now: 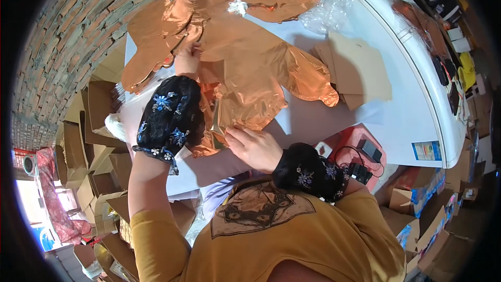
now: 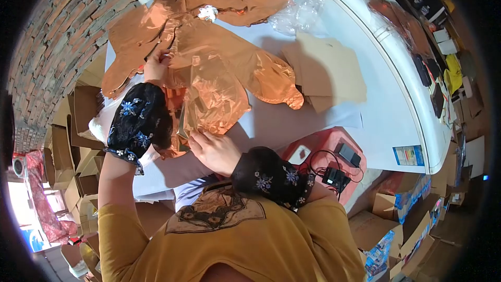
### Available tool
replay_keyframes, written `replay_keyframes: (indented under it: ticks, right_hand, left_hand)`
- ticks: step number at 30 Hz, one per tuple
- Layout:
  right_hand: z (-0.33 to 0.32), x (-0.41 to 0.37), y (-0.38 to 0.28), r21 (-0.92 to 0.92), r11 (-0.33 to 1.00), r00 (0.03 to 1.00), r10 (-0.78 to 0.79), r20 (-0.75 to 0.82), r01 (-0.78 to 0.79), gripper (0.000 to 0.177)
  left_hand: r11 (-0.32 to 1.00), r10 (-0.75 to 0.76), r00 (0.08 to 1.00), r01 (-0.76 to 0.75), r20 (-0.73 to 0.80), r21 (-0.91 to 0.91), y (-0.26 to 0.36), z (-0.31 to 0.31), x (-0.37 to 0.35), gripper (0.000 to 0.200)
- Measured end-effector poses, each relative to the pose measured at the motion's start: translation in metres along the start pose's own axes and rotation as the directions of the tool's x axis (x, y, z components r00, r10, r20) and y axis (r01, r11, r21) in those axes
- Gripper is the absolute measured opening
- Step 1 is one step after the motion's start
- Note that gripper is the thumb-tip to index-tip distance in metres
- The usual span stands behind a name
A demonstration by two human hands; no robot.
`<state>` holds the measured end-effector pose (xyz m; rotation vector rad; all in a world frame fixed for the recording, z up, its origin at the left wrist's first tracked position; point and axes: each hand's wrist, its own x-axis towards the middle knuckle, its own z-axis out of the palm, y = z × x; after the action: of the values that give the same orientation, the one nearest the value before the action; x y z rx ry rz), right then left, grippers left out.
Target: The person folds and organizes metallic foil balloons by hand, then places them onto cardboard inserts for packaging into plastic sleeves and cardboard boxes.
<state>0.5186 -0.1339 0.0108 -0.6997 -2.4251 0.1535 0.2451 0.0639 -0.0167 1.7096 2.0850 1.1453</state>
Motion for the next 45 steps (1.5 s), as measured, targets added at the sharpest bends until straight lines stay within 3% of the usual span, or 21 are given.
replay_keyframes:
  ticks: [1,13,22,35,45]
  right_hand:
    - [-0.001,0.001,0.000,-0.006,1.000,1.000,0.000,0.003,0.000,0.024]
    - [0.002,0.003,-0.002,0.047,0.999,1.000,0.015,-0.006,-0.014,0.025]
    - [0.012,0.006,-0.006,0.026,0.999,1.000,-0.020,0.012,0.020,0.028]
    - [0.017,0.007,-0.007,0.025,0.999,0.997,-0.035,0.062,0.034,0.032]
    - [0.019,0.008,-0.007,0.099,0.995,1.000,-0.031,-0.004,0.031,0.029]
  left_hand:
    - [0.999,0.038,0.997,-0.038,-0.066,-0.011,0.013,-0.007,-0.008,0.021]
    - [0.998,0.043,0.997,-0.047,-0.071,-0.050,0.010,-0.013,-0.004,0.017]
    - [0.999,0.010,1.000,-0.009,-0.023,0.038,0.016,-0.020,-0.003,0.024]
    - [1.000,-0.002,1.000,0.002,0.022,-0.010,0.002,-0.014,0.001,0.023]
    - [1.000,0.024,1.000,-0.024,0.007,-0.008,-0.001,-0.013,-0.001,0.023]
